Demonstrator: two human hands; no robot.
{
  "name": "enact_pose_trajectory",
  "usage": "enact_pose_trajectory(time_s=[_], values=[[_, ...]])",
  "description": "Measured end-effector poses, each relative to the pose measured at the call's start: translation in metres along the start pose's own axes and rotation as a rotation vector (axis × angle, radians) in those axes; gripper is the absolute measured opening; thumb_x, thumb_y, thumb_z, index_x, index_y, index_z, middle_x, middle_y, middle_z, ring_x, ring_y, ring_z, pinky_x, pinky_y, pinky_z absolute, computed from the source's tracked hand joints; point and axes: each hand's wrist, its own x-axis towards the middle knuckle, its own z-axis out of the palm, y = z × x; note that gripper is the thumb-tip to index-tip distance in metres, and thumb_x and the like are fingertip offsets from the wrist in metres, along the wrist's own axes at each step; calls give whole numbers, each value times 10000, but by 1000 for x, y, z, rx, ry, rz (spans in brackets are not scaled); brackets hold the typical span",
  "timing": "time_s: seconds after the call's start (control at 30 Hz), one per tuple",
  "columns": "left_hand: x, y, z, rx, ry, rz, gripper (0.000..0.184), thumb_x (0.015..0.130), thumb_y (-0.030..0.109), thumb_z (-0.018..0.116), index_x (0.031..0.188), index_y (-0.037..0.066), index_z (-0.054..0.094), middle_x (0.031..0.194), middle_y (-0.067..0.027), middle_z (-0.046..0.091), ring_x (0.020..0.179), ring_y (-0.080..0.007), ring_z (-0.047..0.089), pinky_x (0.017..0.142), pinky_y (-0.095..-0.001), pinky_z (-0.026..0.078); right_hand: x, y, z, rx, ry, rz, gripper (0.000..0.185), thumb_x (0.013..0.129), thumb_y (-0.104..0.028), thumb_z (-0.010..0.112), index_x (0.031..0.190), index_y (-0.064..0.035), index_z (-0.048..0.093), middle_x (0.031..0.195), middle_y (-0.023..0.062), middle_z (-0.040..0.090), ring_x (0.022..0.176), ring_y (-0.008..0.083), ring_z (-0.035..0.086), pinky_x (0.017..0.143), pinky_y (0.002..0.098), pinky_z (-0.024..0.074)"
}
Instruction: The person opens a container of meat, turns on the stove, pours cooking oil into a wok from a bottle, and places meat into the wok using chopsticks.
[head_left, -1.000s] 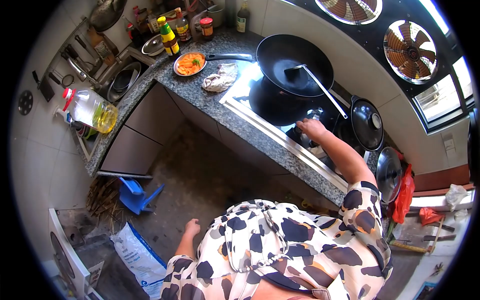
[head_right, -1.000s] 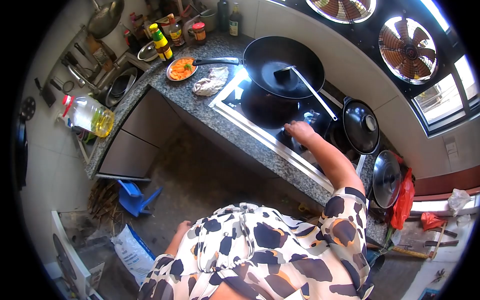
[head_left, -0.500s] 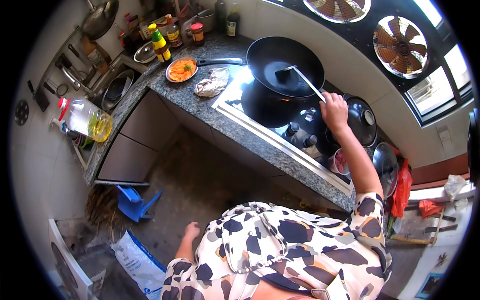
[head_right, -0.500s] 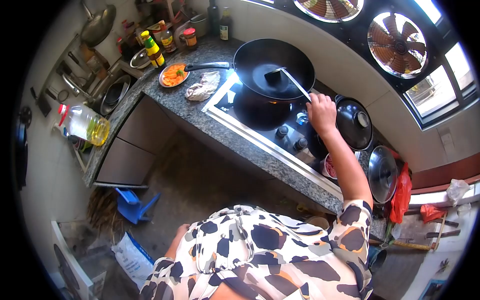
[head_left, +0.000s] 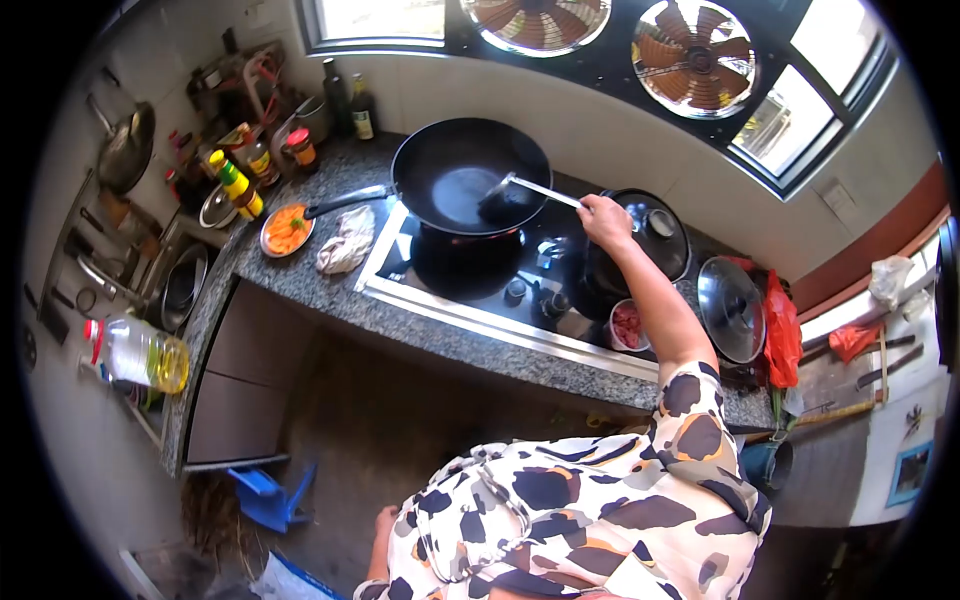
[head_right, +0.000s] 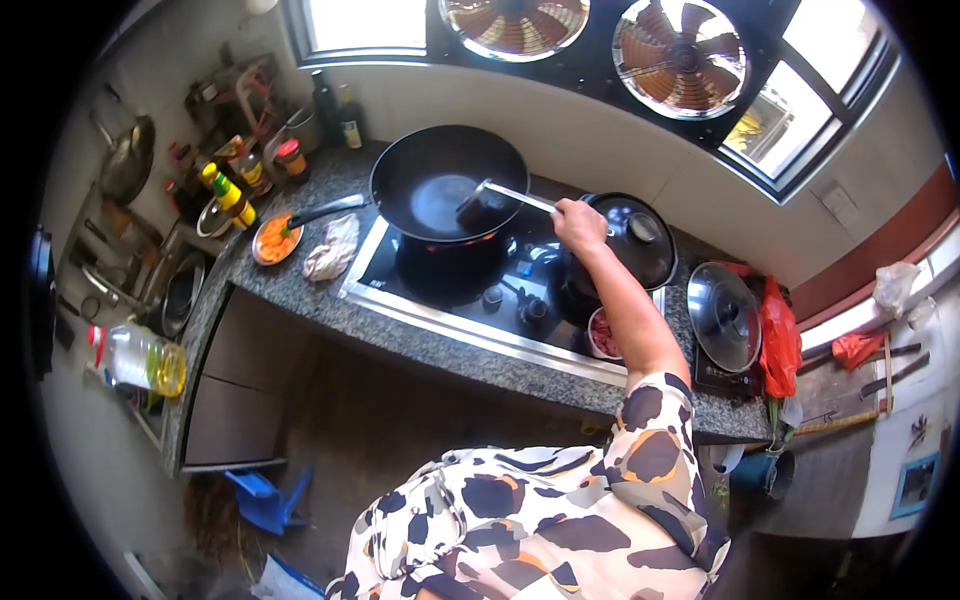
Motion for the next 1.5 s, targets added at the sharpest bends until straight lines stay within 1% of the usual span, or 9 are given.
enact_pose_trajectory(time_s=[0.13,0.3,0.53,0.7,0.97,1.2,1.3,1.4,1.5], values=[[-3,2,1,35,-40,-22,363,778,164,634,1128,75,665,1077,-180,677,1036,-303,648,909,-375,499,-13,59,-14,-45,42,-101,237,852,-363,638,1035,-223,691,961,92,671,920,310,644,775,443,502],[5,11,-5,51,-54,30,365,781,160,632,1134,71,661,1086,-179,676,1044,-301,645,912,-373,498,-36,91,5,159,185,-174,178,853,-265,650,1005,-184,695,908,81,665,891,304,633,758,427,490],[28,58,-30,-59,-70,36,382,804,153,615,1173,57,637,1114,-183,666,1047,-299,643,912,-365,498,15,94,-20,-96,229,-415,116,812,-230,669,900,-162,701,824,66,632,891,292,593,771,447,448],[7,91,-45,-95,-13,114,378,813,139,602,1181,60,632,1095,-181,672,1021,-294,652,898,-363,505,65,106,-24,-304,-23,-329,168,803,-255,681,950,-183,717,926,62,694,966,293,602,843,428,483],[5,38,6,11,19,12,353,810,174,640,1153,89,653,1098,-167,673,1037,-299,646,907,-371,501,97,93,-7,-497,-189,-152,160,785,-173,662,911,-234,738,1047,63,666,1033,272,605,833,427,501],[-36,56,-9,-3,24,-152,414,776,190,623,1172,70,644,1154,-193,646,1100,-321,613,955,-375,475,91,61,-24,-594,-302,-94,266,808,-95,596,1053,-117,698,1154,102,652,1133,286,576,922,463,439],[-35,76,-28,-180,-45,-217,407,782,164,591,1175,71,641,1148,-203,644,1100,-325,612,961,-376,470,88,53,-30,-605,-302,-105,272,807,-94,576,1050,-115,695,1158,104,654,1131,288,577,926,457,434],[-31,90,-22,-21,40,-137,401,791,171,583,1174,69,637,1137,-208,646,1086,-332,616,952,-383,475,93,60,-22,-601,-274,-120,288,779,-95,587,1042,-139,696,1120,105,663,1119,295,579,908,461,448],[-20,96,-27,-107,2,-82,388,800,177,576,1167,67,636,1123,-210,649,1067,-340,621,937,-394,484,92,71,-16,-584,-275,-110,284,767,-98,588,1022,-155,702,1097,107,672,1109,301,583,898,465,457]])
